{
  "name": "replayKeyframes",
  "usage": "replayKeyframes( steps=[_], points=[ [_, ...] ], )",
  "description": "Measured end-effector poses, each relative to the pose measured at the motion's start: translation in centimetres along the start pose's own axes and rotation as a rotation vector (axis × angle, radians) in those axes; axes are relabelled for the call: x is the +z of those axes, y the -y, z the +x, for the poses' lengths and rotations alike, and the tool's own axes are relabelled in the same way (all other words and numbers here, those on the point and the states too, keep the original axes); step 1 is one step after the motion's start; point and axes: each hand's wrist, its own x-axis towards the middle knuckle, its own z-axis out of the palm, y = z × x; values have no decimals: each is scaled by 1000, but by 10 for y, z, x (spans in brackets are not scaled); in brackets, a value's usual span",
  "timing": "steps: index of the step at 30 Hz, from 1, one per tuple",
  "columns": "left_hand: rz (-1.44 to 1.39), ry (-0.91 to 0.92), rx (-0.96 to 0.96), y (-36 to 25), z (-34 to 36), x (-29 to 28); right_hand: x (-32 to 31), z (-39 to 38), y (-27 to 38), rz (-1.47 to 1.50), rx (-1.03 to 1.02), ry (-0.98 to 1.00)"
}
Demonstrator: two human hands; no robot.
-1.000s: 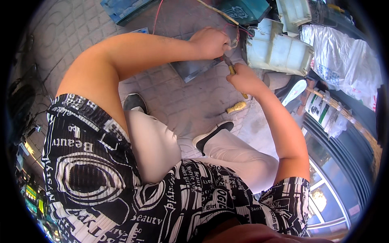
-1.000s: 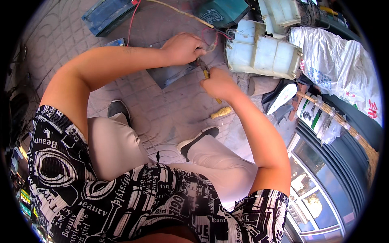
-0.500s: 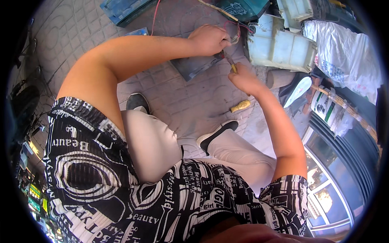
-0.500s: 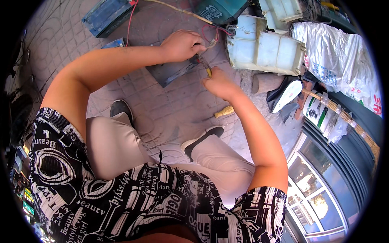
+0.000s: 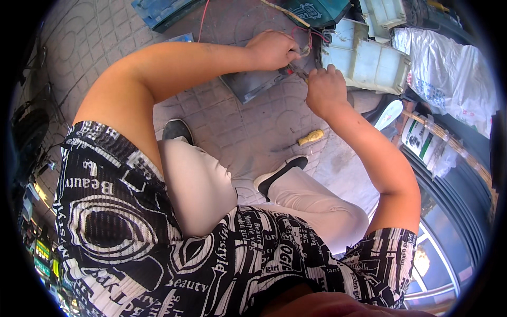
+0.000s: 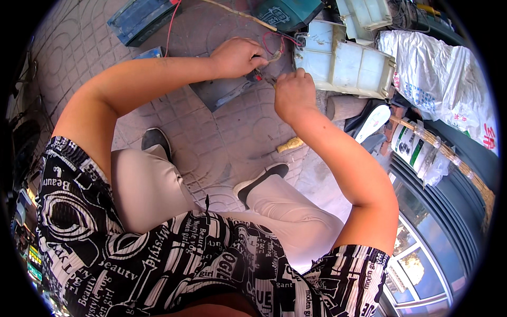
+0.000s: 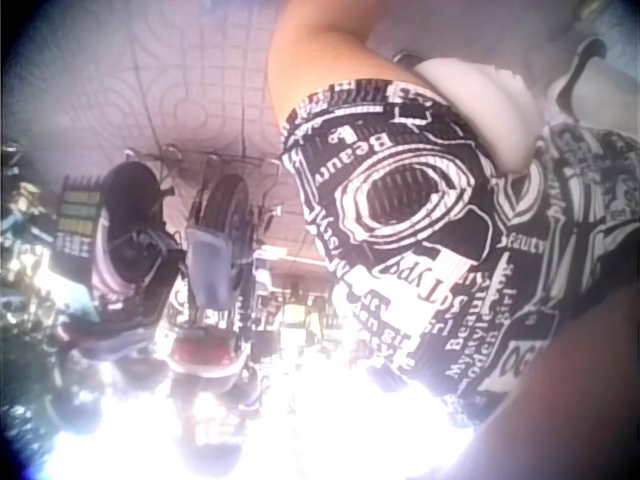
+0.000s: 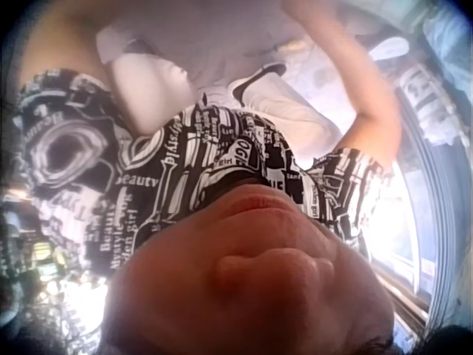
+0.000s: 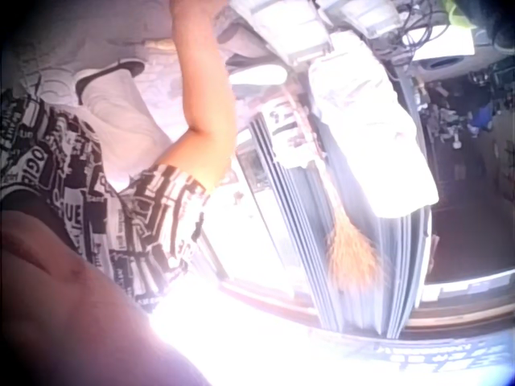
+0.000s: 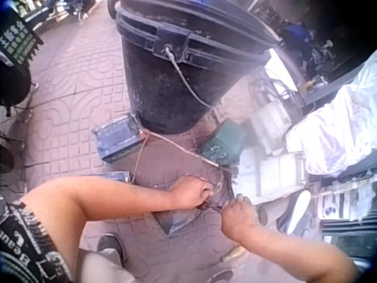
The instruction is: The person removes a black plastic cover from a battery pack, then uses pliers to cut wires and manipulate connections on several teal-colored batteries placed on the ground.
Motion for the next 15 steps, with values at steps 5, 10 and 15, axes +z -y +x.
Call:
replayKeyframes(
  steps=[5,10,15],
  points=[
    [-6,7,-11,1,0,0,-1,7,1,16,116,0],
    [-2,-4,-18,0,1,1,0,4,3,-104,93,-79],
    [-46,-23,-36,2,3,3,1,2,11,-96,107,-86]
  ],
)
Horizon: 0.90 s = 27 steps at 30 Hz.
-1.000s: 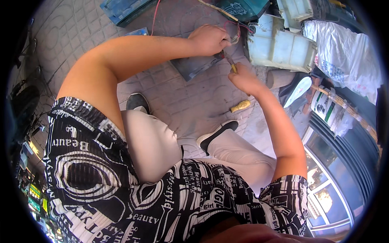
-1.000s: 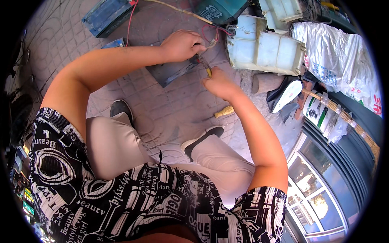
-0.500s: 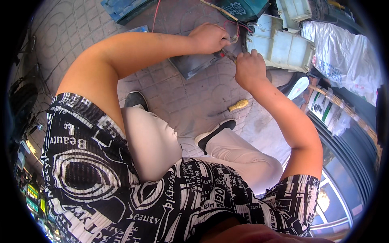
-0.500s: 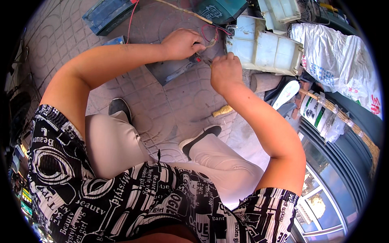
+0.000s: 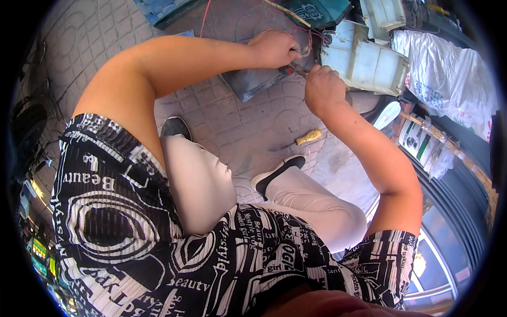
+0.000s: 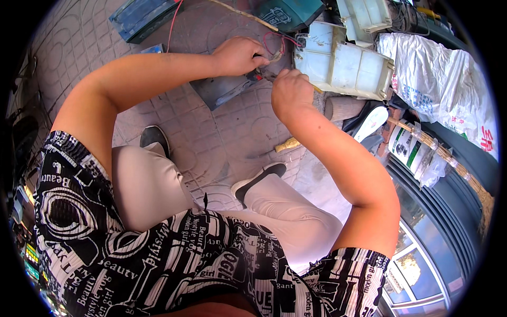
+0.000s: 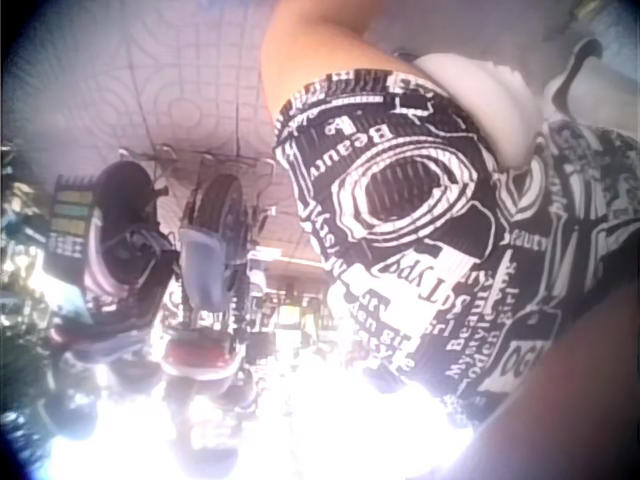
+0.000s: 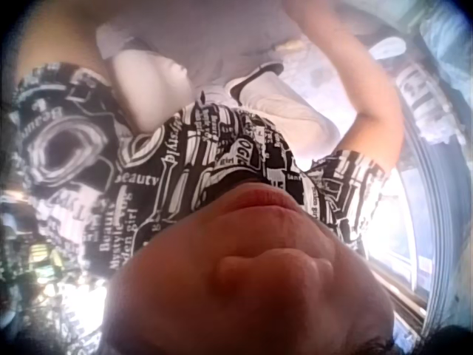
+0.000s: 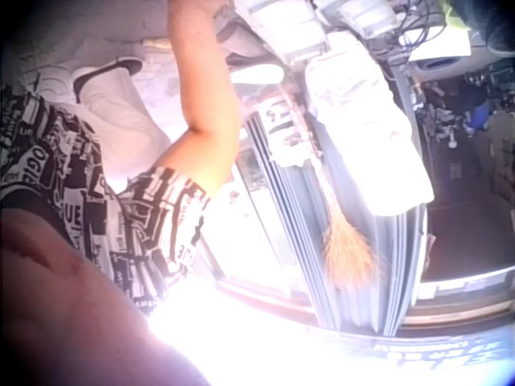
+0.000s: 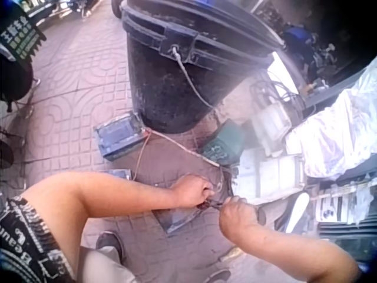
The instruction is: The person removes a black plastic cover from a battery pack, then uses pliers to cut wires and manipulate connections on several teal-colored batteries placed on the ground.
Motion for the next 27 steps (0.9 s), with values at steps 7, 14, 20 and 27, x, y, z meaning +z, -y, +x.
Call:
replayKeyframes(
  steps=[7,14,20,27],
  points=[
    [-52,-6,-36,0,0,0,-23,6,8,-126,-33,109],
    [-70,-9,-35,0,-2,-2,-13,10,12,-198,39,129],
    [-49,56,-73,-3,-2,-7,-14,17,12,-345,-177,322],
    [-115,7,36,19,-9,-5,-22,4,-8,93,0,185]
  ],
)
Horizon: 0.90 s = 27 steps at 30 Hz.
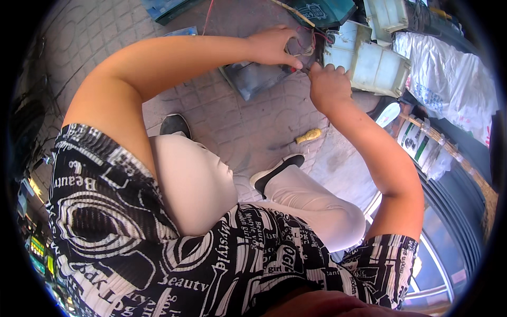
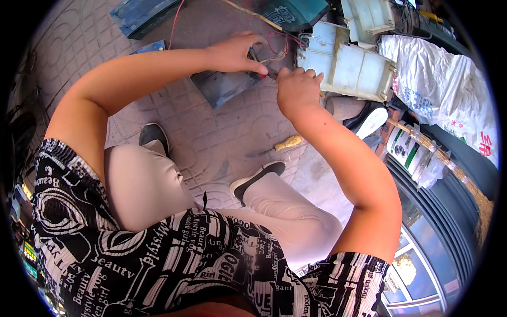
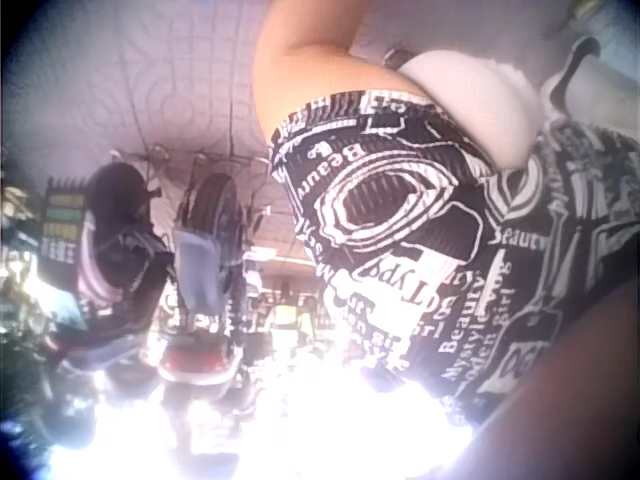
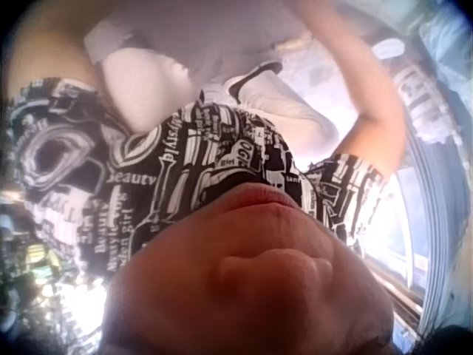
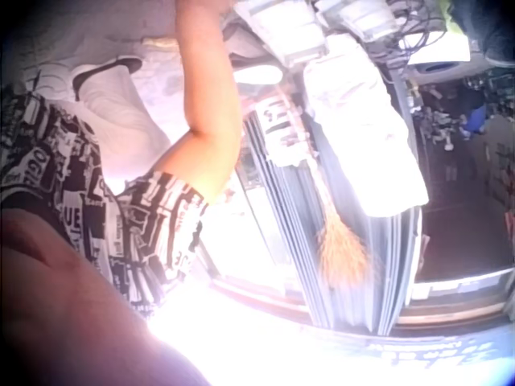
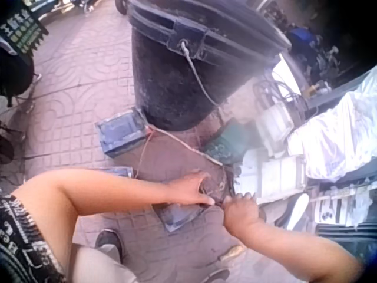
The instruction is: The person removes a black plastic cover from a battery pack, then uses pliers to cut wires and manipulate connections on several teal-colored batteries placed on the ground.
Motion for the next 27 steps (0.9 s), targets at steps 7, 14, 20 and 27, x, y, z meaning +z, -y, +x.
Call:
replayKeyframes(
  steps=[7,14,20,27],
  points=[
    [64,5,-105,0,-31,-7,7,1,-3,524,59,166],
    [96,-18,-162,-14,-33,-8,39,11,-8,864,0,269],
    [105,-83,-195,-13,-40,-2,26,-6,17,1880,378,569],
    [97,-89,-184,-8,-42,-4,61,-10,28,2795,48,964]
  ],
)
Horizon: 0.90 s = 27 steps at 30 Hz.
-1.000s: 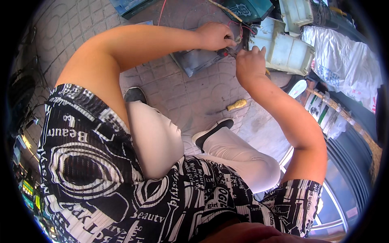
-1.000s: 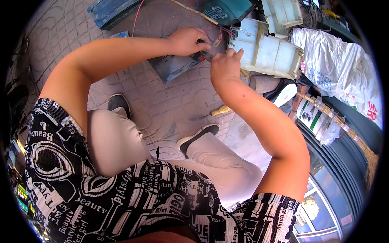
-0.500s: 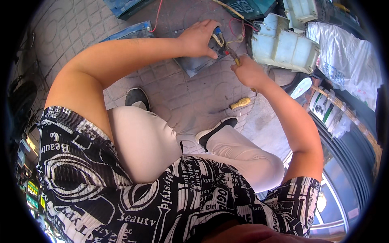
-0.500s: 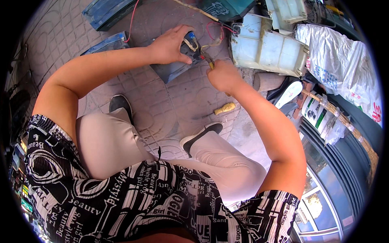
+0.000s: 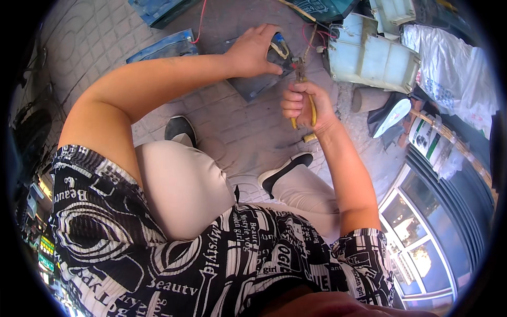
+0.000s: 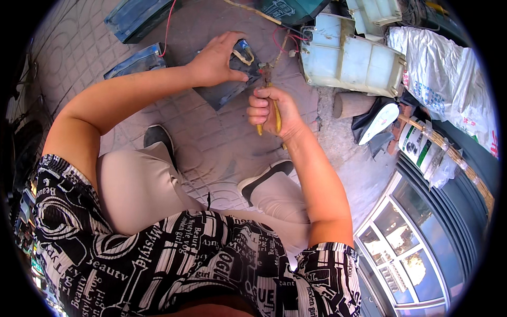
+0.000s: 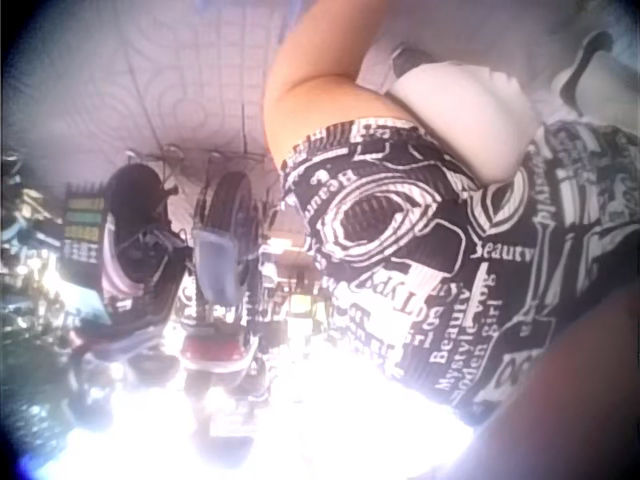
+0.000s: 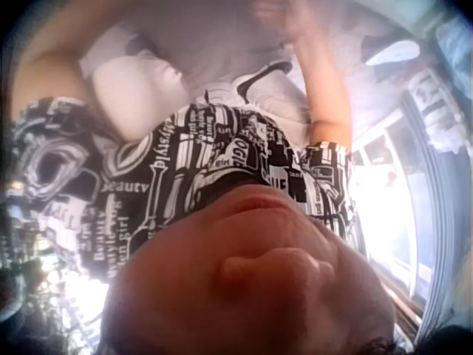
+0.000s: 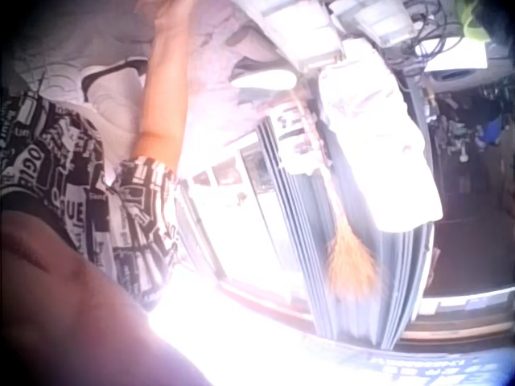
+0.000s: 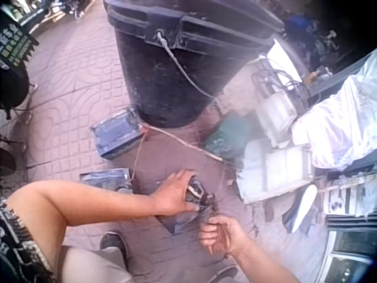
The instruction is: The person removes a black plastic cover from a battery pack, then uses pliers to cut wires and manipulate connections on several teal-colored batteries placed on the ground.
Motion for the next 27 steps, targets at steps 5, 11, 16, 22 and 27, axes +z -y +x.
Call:
replayKeyframes(
  steps=[5,11,16,22,27],
  points=[
    [22,6,-22,2,0,1,-2,15,-32,424,-143,408],
    [66,-32,14,8,2,6,5,40,-53,827,-224,783],
    [76,-25,10,9,0,5,-3,15,-26,417,-95,452],
    [115,-12,-18,2,0,2,-8,-7,28,-1678,-280,-634],
    [122,-4,-22,0,-2,0,-6,-5,30,-2056,-232,-763]
  ],
)
